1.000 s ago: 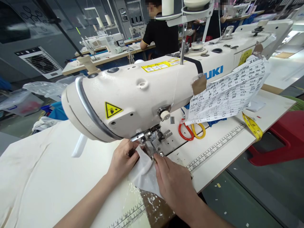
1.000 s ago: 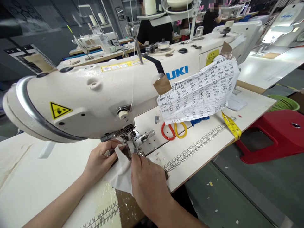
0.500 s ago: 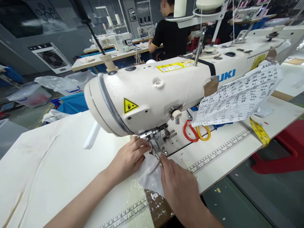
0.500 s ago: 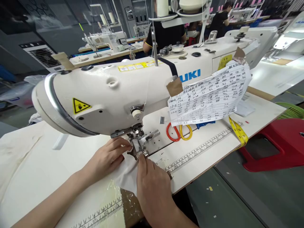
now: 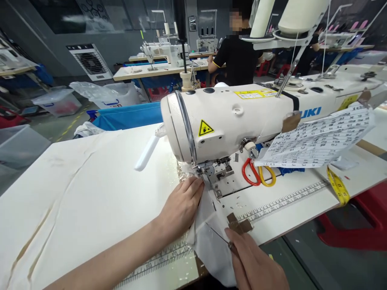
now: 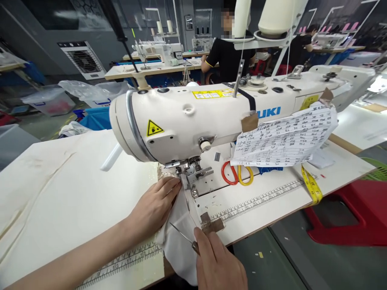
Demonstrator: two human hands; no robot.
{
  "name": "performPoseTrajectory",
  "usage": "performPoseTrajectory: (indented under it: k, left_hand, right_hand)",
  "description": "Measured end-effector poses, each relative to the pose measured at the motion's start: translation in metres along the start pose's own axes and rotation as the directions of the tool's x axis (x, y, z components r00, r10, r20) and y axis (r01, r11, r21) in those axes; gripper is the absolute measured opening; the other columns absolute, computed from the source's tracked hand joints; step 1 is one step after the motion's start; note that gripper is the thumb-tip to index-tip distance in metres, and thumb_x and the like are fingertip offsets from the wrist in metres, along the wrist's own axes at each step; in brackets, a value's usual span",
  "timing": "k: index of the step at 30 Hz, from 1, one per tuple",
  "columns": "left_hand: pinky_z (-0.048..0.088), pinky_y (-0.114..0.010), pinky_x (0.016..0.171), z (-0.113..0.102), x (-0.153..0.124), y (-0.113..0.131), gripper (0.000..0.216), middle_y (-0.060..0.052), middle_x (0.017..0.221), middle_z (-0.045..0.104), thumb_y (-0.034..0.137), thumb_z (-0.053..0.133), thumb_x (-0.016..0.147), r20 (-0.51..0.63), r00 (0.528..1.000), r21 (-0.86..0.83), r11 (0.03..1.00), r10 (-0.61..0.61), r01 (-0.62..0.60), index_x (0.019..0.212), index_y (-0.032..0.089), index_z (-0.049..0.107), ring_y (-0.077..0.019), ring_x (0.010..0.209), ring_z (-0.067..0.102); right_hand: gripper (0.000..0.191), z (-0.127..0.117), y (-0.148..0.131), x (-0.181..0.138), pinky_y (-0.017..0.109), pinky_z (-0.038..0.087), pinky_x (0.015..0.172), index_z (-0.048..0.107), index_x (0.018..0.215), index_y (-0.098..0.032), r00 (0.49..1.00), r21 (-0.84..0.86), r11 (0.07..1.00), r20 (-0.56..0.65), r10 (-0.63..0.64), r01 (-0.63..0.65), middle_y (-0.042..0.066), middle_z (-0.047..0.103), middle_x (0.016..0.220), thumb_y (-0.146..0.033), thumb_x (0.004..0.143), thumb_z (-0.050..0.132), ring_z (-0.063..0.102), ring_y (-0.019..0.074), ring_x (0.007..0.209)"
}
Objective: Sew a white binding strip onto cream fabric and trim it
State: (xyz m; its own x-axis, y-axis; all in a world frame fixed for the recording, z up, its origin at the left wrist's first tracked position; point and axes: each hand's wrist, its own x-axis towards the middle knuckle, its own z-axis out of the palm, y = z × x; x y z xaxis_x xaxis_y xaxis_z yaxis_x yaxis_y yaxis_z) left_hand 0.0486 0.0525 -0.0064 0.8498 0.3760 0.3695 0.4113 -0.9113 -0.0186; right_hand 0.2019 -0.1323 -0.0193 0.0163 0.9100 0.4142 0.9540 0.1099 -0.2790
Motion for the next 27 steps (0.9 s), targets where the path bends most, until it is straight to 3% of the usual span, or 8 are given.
performPoseTrajectory:
  k: [6, 13, 20, 27]
  left_hand:
    - [0.053, -0.046, 0.099, 0.001, -0.011, -0.003, 0.041, -0.016, 0.131, 0.063, 0.008, 0.037, 0.093, 0.002, 0.999, -0.012, 0.999, 0.032, -0.032, 0.128, 0.001, 0.058, -0.0299, 0.124, 0.053]
    - [0.053, -0.045, 0.098, -0.003, -0.008, -0.005, 0.045, -0.016, 0.132, 0.063, 0.009, 0.035, 0.092, 0.012, 1.0, -0.011, 1.0, 0.013, -0.013, 0.129, -0.001, 0.059, -0.0303, 0.124, 0.055]
    - [0.045, -0.045, 0.108, -0.009, -0.004, -0.006, 0.047, -0.017, 0.137, 0.059, 0.021, 0.035, 0.097, 0.074, 0.997, -0.051, 0.998, -0.023, 0.027, 0.133, -0.001, 0.057, -0.0302, 0.13, 0.049]
    - [0.044, -0.045, 0.106, -0.005, -0.005, 0.005, 0.051, -0.021, 0.139, 0.055, 0.022, 0.035, 0.095, 0.067, 0.996, 0.042, 0.998, -0.054, 0.051, 0.135, -0.003, 0.053, -0.0337, 0.13, 0.049]
  right_hand:
    - [0.037, -0.001, 0.006, 0.004, 0.025, 0.058, 0.051, 0.056, 0.127, -0.013, 0.996, -0.043, 0.996, 0.041, -0.073, 0.074, 0.011, 0.076, 0.095, -0.013, 0.097, 0.035, 0.076, 0.0226, 0.075]
    - [0.037, -0.003, 0.007, 0.01, 0.025, 0.057, 0.051, 0.054, 0.128, -0.014, 0.992, -0.017, 0.998, 0.111, -0.062, 0.064, 0.01, 0.074, 0.094, -0.012, 0.095, 0.038, 0.075, 0.0216, 0.074]
    - [0.035, -0.003, 0.005, 0.024, 0.027, 0.057, 0.052, 0.051, 0.128, -0.016, 0.985, 0.003, 1.0, 0.171, -0.027, 0.027, 0.009, 0.072, 0.1, -0.012, 0.096, 0.037, 0.073, 0.0209, 0.074]
    - [0.033, -0.001, 0.003, 0.029, 0.029, 0.058, 0.053, 0.05, 0.127, -0.015, 0.988, -0.025, 0.999, 0.151, -0.023, 0.027, 0.01, 0.071, 0.097, -0.013, 0.097, 0.036, 0.072, 0.0225, 0.076]
